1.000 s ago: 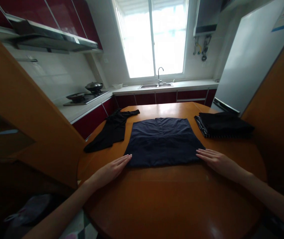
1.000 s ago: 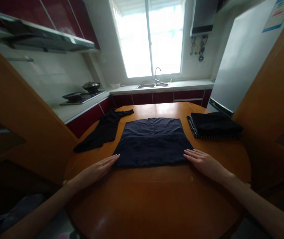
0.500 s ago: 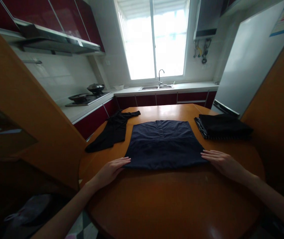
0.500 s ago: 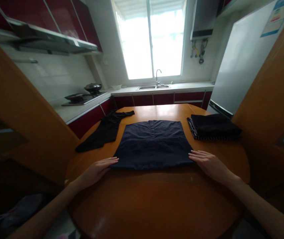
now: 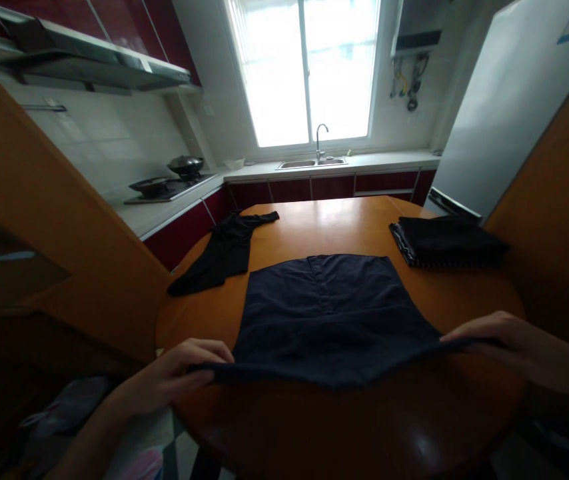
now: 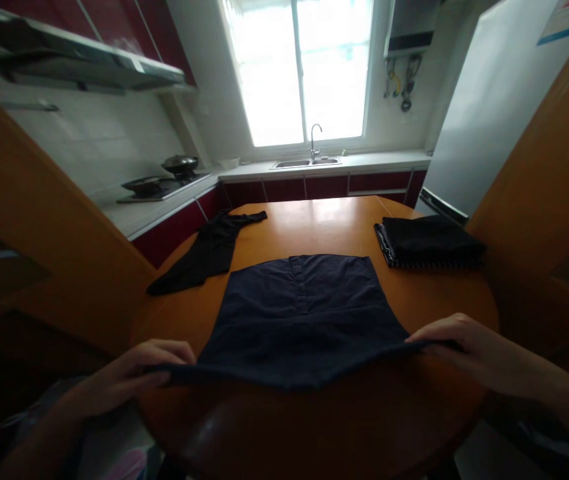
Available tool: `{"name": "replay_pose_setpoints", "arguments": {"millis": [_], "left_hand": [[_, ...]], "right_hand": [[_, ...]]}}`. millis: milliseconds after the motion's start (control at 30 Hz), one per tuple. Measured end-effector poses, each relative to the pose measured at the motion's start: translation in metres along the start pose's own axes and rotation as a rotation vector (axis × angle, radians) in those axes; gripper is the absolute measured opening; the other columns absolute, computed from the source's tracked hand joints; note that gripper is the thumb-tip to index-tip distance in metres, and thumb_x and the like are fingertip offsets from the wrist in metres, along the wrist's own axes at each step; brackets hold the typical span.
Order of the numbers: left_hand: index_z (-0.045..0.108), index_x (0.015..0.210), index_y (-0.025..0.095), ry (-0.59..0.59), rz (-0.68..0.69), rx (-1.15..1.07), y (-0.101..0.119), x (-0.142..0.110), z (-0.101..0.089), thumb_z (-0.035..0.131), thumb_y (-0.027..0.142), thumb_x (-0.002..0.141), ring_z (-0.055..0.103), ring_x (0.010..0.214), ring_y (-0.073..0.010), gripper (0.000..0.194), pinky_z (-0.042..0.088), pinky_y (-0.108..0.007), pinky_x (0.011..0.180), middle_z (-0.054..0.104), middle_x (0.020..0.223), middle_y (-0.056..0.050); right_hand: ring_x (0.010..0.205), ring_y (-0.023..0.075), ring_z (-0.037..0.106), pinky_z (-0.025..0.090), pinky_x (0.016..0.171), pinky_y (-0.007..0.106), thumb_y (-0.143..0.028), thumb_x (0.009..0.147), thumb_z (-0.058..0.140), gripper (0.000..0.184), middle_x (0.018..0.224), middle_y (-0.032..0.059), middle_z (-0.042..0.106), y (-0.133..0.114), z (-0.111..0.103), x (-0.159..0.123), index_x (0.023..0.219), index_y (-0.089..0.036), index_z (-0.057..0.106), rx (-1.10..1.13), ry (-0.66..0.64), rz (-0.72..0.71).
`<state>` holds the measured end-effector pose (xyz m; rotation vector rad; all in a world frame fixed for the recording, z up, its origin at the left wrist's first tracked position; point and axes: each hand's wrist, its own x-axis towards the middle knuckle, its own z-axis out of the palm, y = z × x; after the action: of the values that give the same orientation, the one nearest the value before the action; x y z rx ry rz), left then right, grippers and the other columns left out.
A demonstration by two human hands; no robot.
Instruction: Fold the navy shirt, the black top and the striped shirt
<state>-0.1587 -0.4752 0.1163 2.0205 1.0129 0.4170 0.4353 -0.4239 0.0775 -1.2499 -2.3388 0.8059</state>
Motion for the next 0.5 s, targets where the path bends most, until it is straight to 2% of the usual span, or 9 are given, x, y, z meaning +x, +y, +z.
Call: {"name": "replay_pose_setpoints", "arguments": {"millis": [100,200,267,333,433,500], "left_hand": [[0.078,0.093,0.015,0.125,-0.041,-0.103,-0.007,0.014,-0.011,0.057,0.054,0.094,0.066,0.084,-0.0233,0.044,0.051,-0.027,0.075,0.072,0.096,-0.010],[0.078,0.090,0.014,0.388,-0.165,-0.308,-0.024,0.039,-0.020,0.071,0.057,0.081,0.067,0.079,-0.0228,0.044,0.053,-0.027,0.070,0.074,0.091,-0.009],[0.077,0.088,0.015,0.610,-0.255,-0.469,-0.035,0.059,-0.026,0.083,0.053,0.068,0.068,0.074,-0.0214,0.044,0.055,-0.027,0.067,0.074,0.086,-0.008],[0.075,0.086,0.015,0.744,-0.303,-0.593,-0.043,0.080,-0.035,0.089,0.045,0.062,0.069,0.070,-0.0202,0.041,0.056,-0.026,0.064,0.074,0.082,-0.007],[0.073,0.085,0.014,0.758,-0.320,-0.684,-0.057,0.112,-0.052,0.086,0.038,0.068,0.070,0.068,-0.0190,0.033,0.057,-0.026,0.064,0.074,0.082,-0.008],[0.072,0.087,0.013,0.757,-0.330,-0.672,-0.072,0.133,-0.062,0.082,0.039,0.071,0.071,0.069,-0.0197,0.032,0.057,-0.027,0.064,0.075,0.084,-0.010]], "right_hand": [[0.088,0.0266,0.071,0.056,0.078,0.032,-0.053,0.091,0.060,0.040,0.097,0.0096,0.077,-0.013,-0.019,0.025,0.101,-0.020,0.080,0.104,-0.074,0.037],[0.080,0.0253,0.069,0.055,0.069,0.031,-0.060,0.085,0.064,0.048,0.091,0.0098,0.076,-0.014,-0.028,0.061,0.097,-0.016,0.079,0.173,0.070,0.070],[0.083,0.0263,0.069,0.055,0.071,0.033,-0.061,0.081,0.068,0.050,0.093,0.0093,0.077,-0.009,-0.032,0.089,0.098,-0.016,0.079,0.197,0.154,0.063],[0.086,0.0274,0.069,0.056,0.076,0.035,-0.060,0.076,0.072,0.049,0.093,0.0082,0.077,0.000,-0.035,0.118,0.097,-0.017,0.079,0.205,0.234,0.062],[0.085,0.0267,0.070,0.056,0.076,0.035,-0.054,0.073,0.075,0.043,0.092,0.0074,0.077,0.018,-0.037,0.164,0.095,-0.016,0.079,0.227,0.345,0.107],[0.083,0.0254,0.070,0.055,0.074,0.034,-0.048,0.073,0.074,0.041,0.090,0.0076,0.077,0.032,-0.033,0.193,0.097,-0.016,0.078,0.260,0.391,0.142]]}}
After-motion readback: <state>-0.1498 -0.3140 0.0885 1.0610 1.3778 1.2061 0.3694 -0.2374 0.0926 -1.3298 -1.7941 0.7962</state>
